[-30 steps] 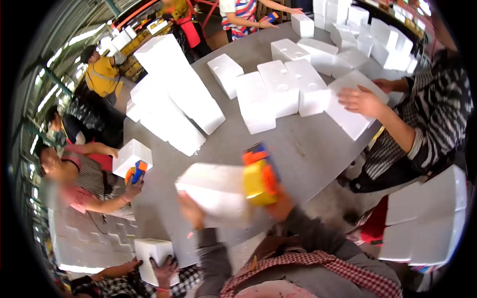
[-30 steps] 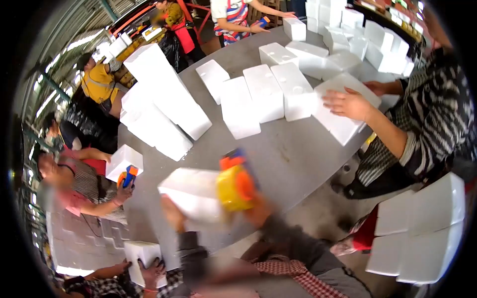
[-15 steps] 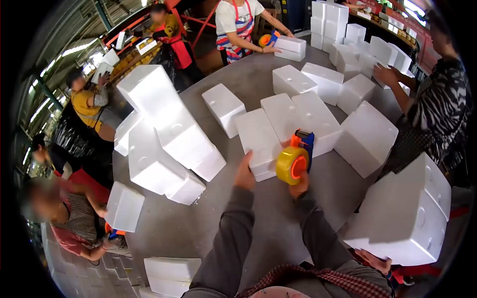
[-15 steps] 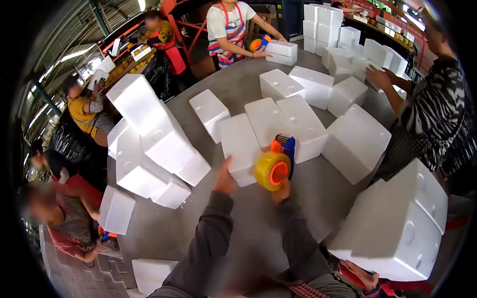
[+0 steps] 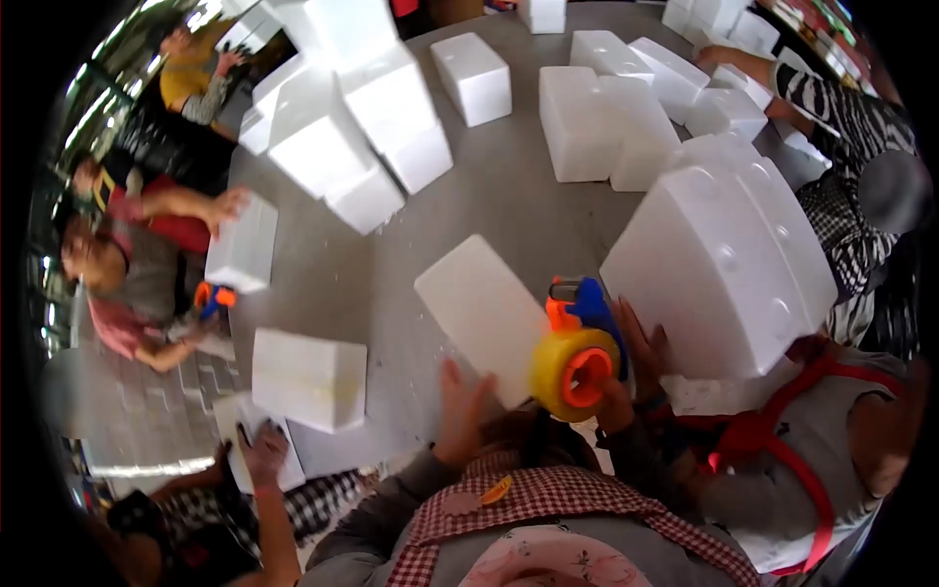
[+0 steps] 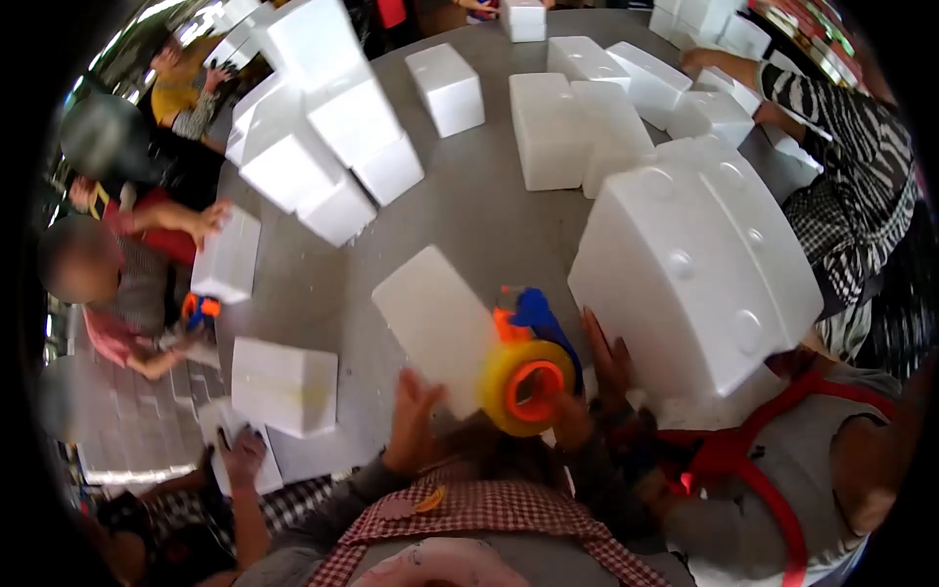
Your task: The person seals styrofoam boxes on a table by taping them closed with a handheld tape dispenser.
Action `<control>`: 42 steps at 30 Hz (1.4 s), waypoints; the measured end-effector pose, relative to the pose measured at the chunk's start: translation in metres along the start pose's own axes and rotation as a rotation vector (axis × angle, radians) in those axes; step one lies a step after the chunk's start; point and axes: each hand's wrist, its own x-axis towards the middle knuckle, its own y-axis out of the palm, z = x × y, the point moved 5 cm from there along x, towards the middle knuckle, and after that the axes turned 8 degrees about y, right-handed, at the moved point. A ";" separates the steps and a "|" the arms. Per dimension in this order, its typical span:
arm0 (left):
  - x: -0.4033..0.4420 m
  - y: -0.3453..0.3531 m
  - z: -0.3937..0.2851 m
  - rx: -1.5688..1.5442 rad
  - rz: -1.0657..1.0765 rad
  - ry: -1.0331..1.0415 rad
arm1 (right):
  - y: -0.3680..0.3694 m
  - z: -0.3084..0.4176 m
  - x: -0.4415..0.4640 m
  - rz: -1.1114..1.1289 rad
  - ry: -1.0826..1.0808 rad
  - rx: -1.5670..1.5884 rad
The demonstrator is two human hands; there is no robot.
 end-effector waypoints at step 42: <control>0.194 -0.028 0.039 -0.284 0.293 0.261 | 0.008 -0.030 -0.028 -0.404 -0.964 -0.804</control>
